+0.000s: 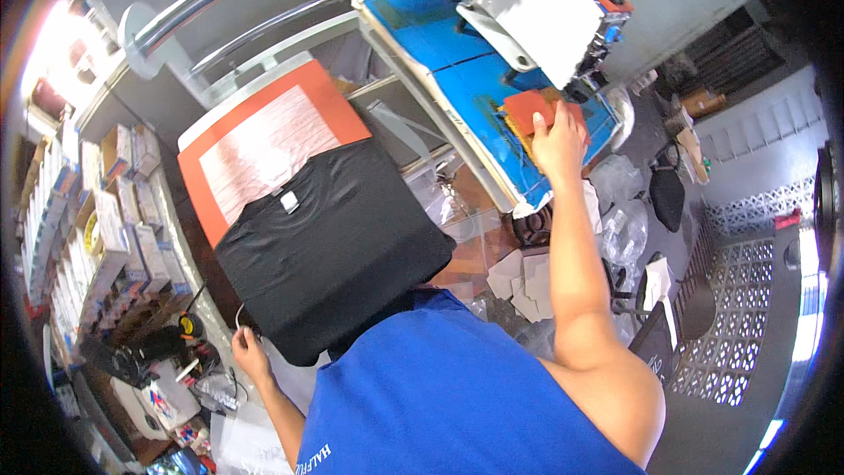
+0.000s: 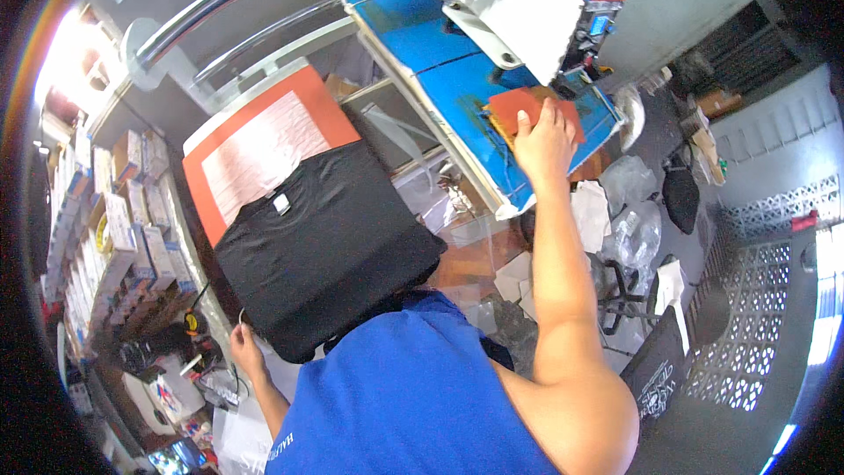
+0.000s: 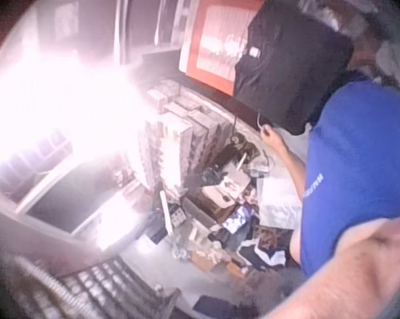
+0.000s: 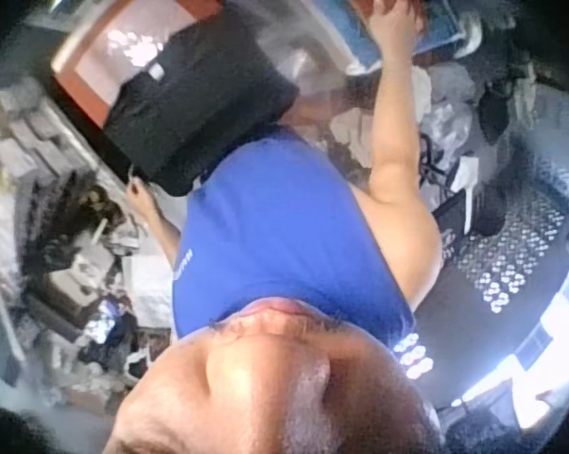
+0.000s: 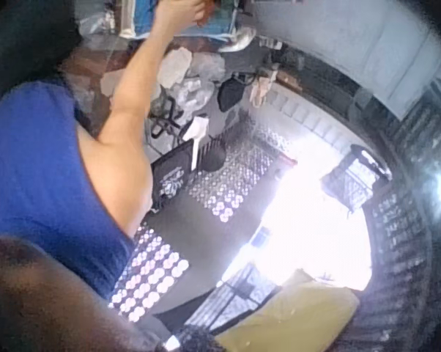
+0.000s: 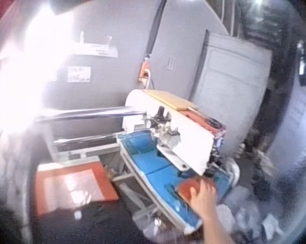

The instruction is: The person unpacks a black t-shirt from a plastic bag, places it on a heat press, aligns a small rectangular label, and operates the press. The person then flips the shirt, aligns a larger front graphic, and presses again. The finished shirt is removed and placed aside.

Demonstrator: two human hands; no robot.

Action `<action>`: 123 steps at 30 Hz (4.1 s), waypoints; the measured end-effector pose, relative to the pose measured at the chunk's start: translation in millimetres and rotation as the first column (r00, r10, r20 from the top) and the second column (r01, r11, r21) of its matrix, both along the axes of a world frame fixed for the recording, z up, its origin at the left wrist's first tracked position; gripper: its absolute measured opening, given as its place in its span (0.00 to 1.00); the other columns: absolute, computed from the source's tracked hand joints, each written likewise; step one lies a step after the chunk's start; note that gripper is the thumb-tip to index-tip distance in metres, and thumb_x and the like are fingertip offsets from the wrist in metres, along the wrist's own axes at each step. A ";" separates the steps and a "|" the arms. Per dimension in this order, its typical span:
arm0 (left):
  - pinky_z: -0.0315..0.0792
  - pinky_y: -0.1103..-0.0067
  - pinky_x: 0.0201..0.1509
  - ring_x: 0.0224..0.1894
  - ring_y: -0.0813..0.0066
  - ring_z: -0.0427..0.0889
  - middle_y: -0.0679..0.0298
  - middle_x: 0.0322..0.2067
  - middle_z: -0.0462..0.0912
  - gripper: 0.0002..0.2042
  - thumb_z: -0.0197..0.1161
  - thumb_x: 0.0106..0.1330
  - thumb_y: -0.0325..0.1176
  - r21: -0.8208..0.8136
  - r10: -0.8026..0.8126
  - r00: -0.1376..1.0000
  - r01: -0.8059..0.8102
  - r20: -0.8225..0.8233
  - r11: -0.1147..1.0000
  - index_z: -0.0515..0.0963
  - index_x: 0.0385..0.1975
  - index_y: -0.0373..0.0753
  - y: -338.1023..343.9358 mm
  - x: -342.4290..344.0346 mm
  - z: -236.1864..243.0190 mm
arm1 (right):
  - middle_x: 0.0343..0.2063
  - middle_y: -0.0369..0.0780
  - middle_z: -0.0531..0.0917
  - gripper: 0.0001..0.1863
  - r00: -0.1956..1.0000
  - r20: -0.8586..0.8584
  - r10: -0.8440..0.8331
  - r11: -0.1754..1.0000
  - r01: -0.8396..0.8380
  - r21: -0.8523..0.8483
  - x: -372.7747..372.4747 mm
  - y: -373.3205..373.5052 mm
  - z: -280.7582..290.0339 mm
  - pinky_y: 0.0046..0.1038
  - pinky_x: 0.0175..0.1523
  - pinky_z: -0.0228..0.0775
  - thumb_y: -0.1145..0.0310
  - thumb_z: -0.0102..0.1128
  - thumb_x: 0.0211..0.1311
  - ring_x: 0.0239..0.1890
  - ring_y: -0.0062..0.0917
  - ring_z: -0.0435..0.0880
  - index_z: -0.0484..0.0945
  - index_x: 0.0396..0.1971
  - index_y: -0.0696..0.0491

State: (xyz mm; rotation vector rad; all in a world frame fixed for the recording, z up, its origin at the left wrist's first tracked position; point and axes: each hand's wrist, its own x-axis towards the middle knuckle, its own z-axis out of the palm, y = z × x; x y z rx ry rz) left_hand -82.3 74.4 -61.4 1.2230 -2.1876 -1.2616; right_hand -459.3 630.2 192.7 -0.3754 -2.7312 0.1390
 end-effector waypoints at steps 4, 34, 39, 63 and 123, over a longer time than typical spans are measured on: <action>0.73 0.74 0.57 0.49 0.68 0.81 0.55 0.46 0.83 0.14 0.63 0.69 0.33 -0.067 0.000 0.992 -0.008 -0.123 0.998 0.78 0.48 0.29 -2.5 -28.1 32.2 | 0.54 0.52 0.79 0.39 0.984 0.177 0.000 1.000 -0.002 0.009 -23.3 -8.0 6.6 0.56 0.58 0.66 0.47 0.68 0.56 0.57 0.52 0.76 0.67 0.64 0.49; 0.77 0.71 0.44 0.39 0.62 0.87 0.50 0.35 0.86 0.08 0.61 0.64 0.24 -0.387 -0.591 0.788 0.498 -0.173 0.776 0.83 0.40 0.33 13.9 -325.2 168.7 | 0.42 0.41 0.81 0.12 0.065 0.431 0.900 0.222 -0.919 -0.326 -30.1 -348.3 -93.6 0.45 0.53 0.64 0.63 0.69 0.53 0.50 0.37 0.79 0.82 0.36 0.50; 0.77 0.71 0.47 0.38 0.62 0.87 0.53 0.36 0.87 0.09 0.64 0.62 0.27 0.077 -0.781 0.618 0.778 0.088 0.624 0.85 0.40 0.36 17.7 -338.7 155.9 | 0.39 0.38 0.80 0.09 0.102 0.106 0.989 0.133 -0.929 -0.345 -25.0 -335.4 -87.7 0.44 0.53 0.63 0.66 0.67 0.53 0.49 0.36 0.77 0.80 0.33 0.50; 0.73 0.59 0.41 0.37 0.42 0.81 0.43 0.29 0.81 0.08 0.64 0.61 0.28 -0.305 -0.717 0.696 0.691 0.037 0.655 0.73 0.33 0.32 31.5 -294.8 136.1 | 0.27 0.40 0.81 0.04 0.250 -0.141 0.958 0.182 -0.909 -0.374 -18.0 -333.2 -135.7 0.41 0.47 0.64 0.74 0.59 0.58 0.36 0.37 0.81 0.74 0.32 0.51; 0.76 0.63 0.50 0.46 0.58 0.85 0.56 0.40 0.87 0.10 0.70 0.60 0.44 -0.607 0.548 0.833 -0.402 0.068 0.686 0.88 0.37 0.50 -463.0 3.8 321.9 | 0.59 0.54 0.69 0.16 0.582 0.054 0.811 0.574 -0.776 -0.260 154.3 -250.2 -104.3 0.48 0.65 0.59 0.70 0.63 0.57 0.62 0.51 0.68 0.77 0.44 0.61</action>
